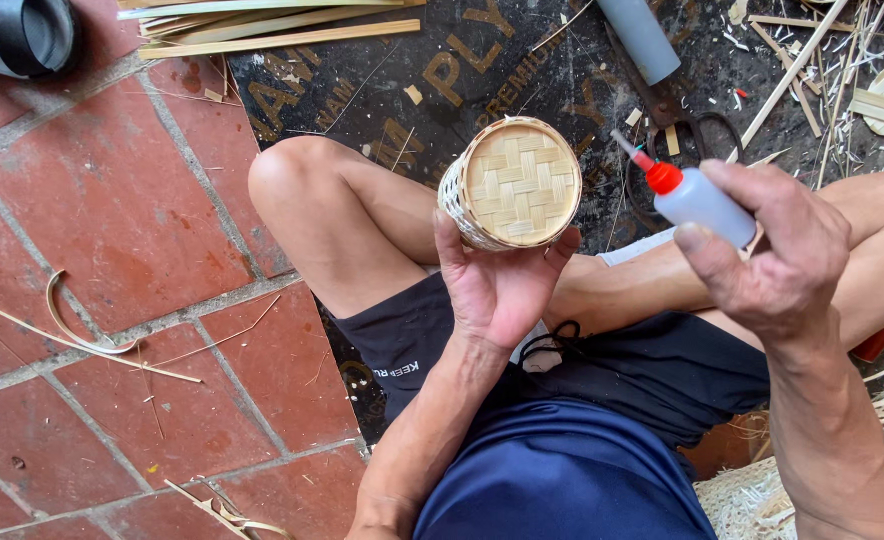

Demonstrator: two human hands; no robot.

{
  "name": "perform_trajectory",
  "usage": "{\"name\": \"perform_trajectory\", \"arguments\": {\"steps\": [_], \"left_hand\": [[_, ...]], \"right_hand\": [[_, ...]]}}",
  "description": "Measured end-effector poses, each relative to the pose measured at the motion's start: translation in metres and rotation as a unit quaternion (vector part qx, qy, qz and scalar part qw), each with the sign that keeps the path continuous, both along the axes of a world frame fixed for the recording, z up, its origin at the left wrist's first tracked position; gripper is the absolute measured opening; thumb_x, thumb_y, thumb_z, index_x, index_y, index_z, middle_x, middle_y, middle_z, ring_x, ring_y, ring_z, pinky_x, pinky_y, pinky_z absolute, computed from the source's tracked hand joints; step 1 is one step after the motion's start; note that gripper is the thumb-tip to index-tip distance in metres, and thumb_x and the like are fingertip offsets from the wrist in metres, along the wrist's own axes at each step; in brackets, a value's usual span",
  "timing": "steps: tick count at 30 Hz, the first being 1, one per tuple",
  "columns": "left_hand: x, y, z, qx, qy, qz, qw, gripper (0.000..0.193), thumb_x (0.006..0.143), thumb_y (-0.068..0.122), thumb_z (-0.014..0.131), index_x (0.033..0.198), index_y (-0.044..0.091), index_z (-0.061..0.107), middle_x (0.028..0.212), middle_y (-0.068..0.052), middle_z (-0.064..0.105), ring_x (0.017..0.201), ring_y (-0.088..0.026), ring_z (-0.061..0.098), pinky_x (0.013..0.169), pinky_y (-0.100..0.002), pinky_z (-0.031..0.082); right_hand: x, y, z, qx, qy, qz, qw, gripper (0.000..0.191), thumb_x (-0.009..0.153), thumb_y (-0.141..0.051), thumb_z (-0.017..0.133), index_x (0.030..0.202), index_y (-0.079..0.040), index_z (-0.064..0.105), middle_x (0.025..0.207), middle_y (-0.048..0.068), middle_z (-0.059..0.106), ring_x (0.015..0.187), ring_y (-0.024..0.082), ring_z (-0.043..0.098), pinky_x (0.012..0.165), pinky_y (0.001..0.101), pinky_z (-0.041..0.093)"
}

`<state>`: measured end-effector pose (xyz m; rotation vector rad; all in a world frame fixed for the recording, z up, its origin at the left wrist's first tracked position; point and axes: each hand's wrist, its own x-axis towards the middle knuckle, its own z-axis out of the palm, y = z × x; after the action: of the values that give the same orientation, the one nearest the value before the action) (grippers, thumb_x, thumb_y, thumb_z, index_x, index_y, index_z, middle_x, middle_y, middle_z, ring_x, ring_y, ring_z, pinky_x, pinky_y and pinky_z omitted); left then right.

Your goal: The person sits on the floor assembling a small woven bamboo basket, fitting a round woven base into a perforated woven cylinder and tucking bamboo strips along the rim by hand. They press the rim with a gray cylindrical tool, apply glue from a squeeze bottle around the edge, and press the joint to secure it.

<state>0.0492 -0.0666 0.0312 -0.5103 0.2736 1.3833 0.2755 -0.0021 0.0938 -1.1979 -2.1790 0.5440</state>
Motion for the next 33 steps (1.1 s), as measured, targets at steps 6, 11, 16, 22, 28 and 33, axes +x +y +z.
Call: {"name": "perform_trajectory", "arguments": {"steps": [6, 11, 16, 22, 28, 33], "left_hand": [[0.006, 0.001, 0.008, -0.006, 0.049, 0.005, 0.999, 0.088, 0.084, 0.057, 0.080, 0.155, 0.017, 0.045, 0.152, -0.008, 0.051, 0.138, -0.028, 0.049, 0.113, -0.050, 0.042], [0.008, -0.003, 0.008, 0.003, 0.052, 0.007, 0.999, 0.097, 0.080, 0.049, 0.086, 0.158, 0.015, 0.040, 0.154, -0.008, 0.049, 0.143, -0.027, 0.045, 0.125, -0.049, 0.034], [0.010, -0.007, 0.006, -0.018, 0.054, -0.001, 0.998, 0.097, 0.079, 0.045, 0.087, 0.157, 0.015, 0.039, 0.154, -0.007, 0.048, 0.144, -0.026, 0.044, 0.128, -0.049, 0.031], [0.012, -0.007, 0.008, -0.009, 0.058, -0.013, 0.998, 0.097, 0.079, 0.046, 0.087, 0.157, 0.015, 0.039, 0.154, -0.008, 0.048, 0.144, -0.027, 0.044, 0.127, -0.050, 0.032], [0.013, -0.004, 0.006, -0.016, 0.012, -0.006, 1.000, 0.098, 0.081, 0.050, 0.087, 0.159, 0.014, 0.039, 0.156, -0.011, 0.046, 0.143, -0.030, 0.044, 0.124, -0.051, 0.033], [0.010, -0.001, 0.003, 0.002, 0.002, -0.002, 1.000, 0.098, 0.080, 0.049, 0.087, 0.159, 0.016, 0.039, 0.157, -0.010, 0.045, 0.144, -0.031, 0.044, 0.124, -0.051, 0.032]], "right_hand": [[-0.018, -0.002, 0.021, 0.003, -0.031, 0.019, 0.999, 0.038, 0.091, -0.013, 0.082, 0.118, 0.006, 0.063, 0.086, 0.018, 0.066, 0.072, 0.030, 0.066, 0.065, 0.0379, 0.052], [-0.025, 0.000, 0.029, 0.025, -0.081, 0.036, 0.996, 0.037, 0.086, -0.014, 0.082, 0.112, 0.007, 0.066, 0.085, 0.018, 0.065, 0.074, 0.033, 0.064, 0.064, 0.0393, 0.052], [-0.029, -0.001, 0.039, 0.023, -0.087, 0.029, 0.995, 0.034, 0.088, -0.012, 0.081, 0.113, 0.006, 0.067, 0.086, 0.017, 0.065, 0.070, 0.031, 0.064, 0.065, 0.0389, 0.052], [-0.029, -0.001, 0.042, 0.017, -0.089, 0.026, 0.996, 0.030, 0.088, -0.011, 0.081, 0.109, 0.004, 0.067, 0.083, 0.015, 0.064, 0.068, 0.031, 0.063, 0.063, 0.0389, 0.052], [-0.018, -0.006, 0.037, -0.011, -0.043, 0.004, 0.999, 0.027, 0.093, -0.012, 0.080, 0.110, 0.006, 0.066, 0.085, 0.017, 0.067, 0.075, 0.028, 0.068, 0.067, 0.0351, 0.054], [-0.002, -0.021, 0.031, -0.059, -0.007, -0.053, 0.997, 0.030, 0.093, -0.013, 0.078, 0.113, 0.007, 0.070, 0.089, 0.018, 0.071, 0.079, 0.024, 0.072, 0.074, 0.0313, 0.056]]}}
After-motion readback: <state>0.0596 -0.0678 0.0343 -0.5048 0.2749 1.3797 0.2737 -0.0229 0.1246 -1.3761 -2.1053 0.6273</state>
